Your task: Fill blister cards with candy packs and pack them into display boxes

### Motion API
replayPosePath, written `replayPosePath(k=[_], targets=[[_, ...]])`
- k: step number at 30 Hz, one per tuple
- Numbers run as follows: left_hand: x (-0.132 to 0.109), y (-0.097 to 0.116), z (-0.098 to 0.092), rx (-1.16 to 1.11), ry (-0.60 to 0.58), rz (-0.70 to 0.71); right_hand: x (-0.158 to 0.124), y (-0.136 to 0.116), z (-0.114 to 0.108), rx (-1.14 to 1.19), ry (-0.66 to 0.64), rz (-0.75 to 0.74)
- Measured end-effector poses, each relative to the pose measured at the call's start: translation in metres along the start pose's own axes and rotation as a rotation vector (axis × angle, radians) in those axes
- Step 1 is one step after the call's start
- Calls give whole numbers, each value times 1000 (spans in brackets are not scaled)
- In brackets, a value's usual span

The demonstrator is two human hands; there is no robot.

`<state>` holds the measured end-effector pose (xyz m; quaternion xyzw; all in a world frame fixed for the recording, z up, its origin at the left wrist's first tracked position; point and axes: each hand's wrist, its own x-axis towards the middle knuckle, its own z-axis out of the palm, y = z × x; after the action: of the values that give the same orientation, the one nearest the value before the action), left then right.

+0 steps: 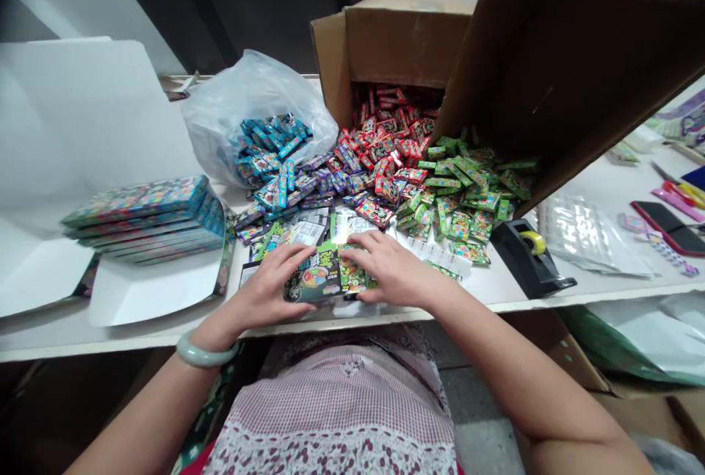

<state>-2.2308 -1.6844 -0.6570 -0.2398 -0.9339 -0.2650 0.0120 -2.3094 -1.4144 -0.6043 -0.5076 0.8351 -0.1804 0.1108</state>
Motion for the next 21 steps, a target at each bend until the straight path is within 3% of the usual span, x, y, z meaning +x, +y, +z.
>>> replayPosePath(k=[9, 14, 17, 21], targets=[[-3, 5, -1, -58, 2, -3, -4, -10, -6, 86, 6, 16], [-4, 8, 0, -24, -1, 42, -1, -7, 3, 140, 9, -26], [-6, 6, 1, 7, 45, -13, 0, -10, 14, 216, 119, 21], [-7, 4, 5, 41, 82, -21, 3, -29, 34, 322, 314, 218]])
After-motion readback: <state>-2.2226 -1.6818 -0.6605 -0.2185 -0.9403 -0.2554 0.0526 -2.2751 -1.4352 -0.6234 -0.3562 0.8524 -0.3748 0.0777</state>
